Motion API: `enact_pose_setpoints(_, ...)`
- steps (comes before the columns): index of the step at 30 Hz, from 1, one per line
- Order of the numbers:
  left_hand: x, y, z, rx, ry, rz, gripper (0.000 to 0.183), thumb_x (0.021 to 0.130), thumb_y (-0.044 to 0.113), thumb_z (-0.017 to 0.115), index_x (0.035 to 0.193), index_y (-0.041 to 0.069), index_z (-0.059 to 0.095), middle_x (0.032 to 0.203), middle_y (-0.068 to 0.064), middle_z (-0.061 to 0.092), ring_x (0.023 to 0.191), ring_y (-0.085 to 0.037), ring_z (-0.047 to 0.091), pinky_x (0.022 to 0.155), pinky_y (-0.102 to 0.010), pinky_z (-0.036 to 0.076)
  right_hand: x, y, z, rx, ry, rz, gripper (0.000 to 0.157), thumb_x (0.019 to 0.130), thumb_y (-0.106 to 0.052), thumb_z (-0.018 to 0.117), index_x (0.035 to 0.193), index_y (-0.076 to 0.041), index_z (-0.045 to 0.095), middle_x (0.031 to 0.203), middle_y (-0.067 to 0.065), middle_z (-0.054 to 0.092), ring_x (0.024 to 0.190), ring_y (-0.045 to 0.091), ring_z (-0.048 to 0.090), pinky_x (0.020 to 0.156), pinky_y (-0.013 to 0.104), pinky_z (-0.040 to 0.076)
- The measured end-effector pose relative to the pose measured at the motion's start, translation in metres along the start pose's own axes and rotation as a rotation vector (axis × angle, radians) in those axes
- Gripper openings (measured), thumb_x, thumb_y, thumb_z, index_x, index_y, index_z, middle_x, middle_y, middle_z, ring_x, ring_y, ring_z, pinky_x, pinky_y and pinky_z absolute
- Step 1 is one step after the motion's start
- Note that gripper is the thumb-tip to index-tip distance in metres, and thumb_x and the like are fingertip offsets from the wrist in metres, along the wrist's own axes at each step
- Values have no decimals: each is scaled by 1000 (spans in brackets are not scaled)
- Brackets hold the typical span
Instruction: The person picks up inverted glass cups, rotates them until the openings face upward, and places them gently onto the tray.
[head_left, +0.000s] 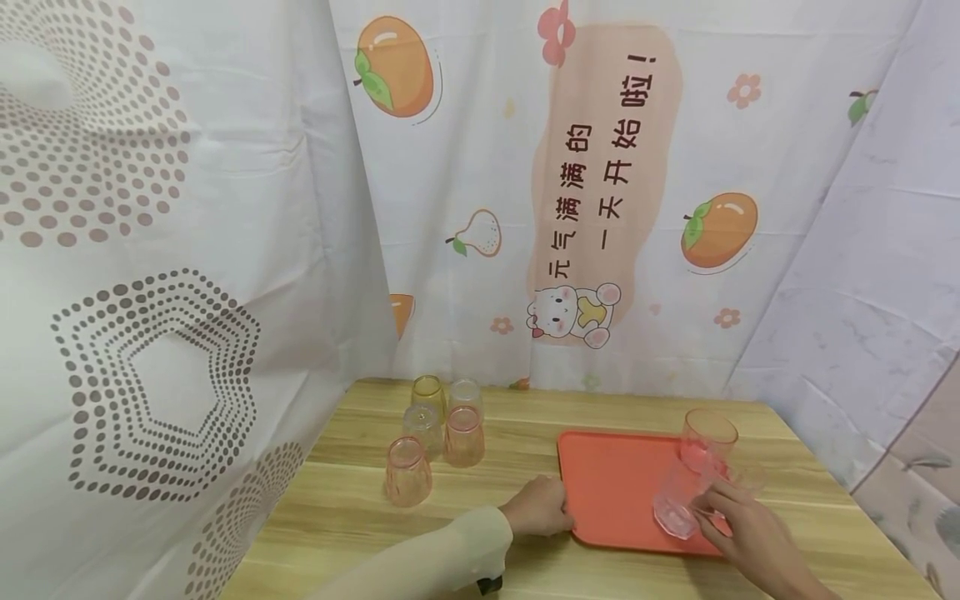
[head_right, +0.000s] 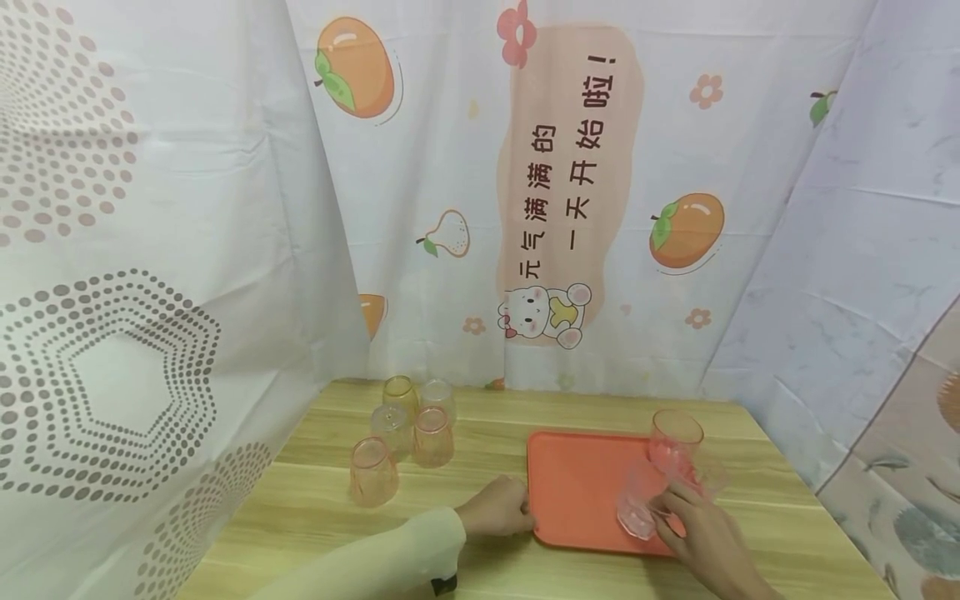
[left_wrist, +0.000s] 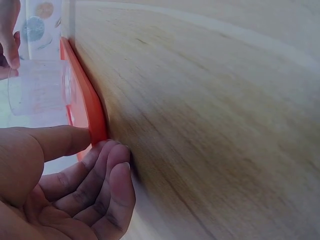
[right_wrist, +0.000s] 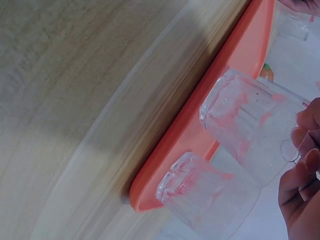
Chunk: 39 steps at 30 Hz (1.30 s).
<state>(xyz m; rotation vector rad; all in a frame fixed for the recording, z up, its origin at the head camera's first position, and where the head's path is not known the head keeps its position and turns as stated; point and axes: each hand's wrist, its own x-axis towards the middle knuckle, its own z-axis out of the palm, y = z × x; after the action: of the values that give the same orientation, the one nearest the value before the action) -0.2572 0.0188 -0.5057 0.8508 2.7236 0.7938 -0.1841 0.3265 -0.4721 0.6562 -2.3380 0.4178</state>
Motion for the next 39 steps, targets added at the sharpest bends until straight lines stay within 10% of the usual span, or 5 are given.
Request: enact_pose_setpoints(39, -1, 4, -2, 32, 0, 0, 43, 82, 18, 71, 45, 15, 49, 35, 9, 43, 28, -2, 37, 30, -16, 28, -5, 10, -10, -61, -40, -47, 34, 56, -10, 82, 74, -31, 62, 78, -23, 44, 67, -2, 46, 53, 15, 35)
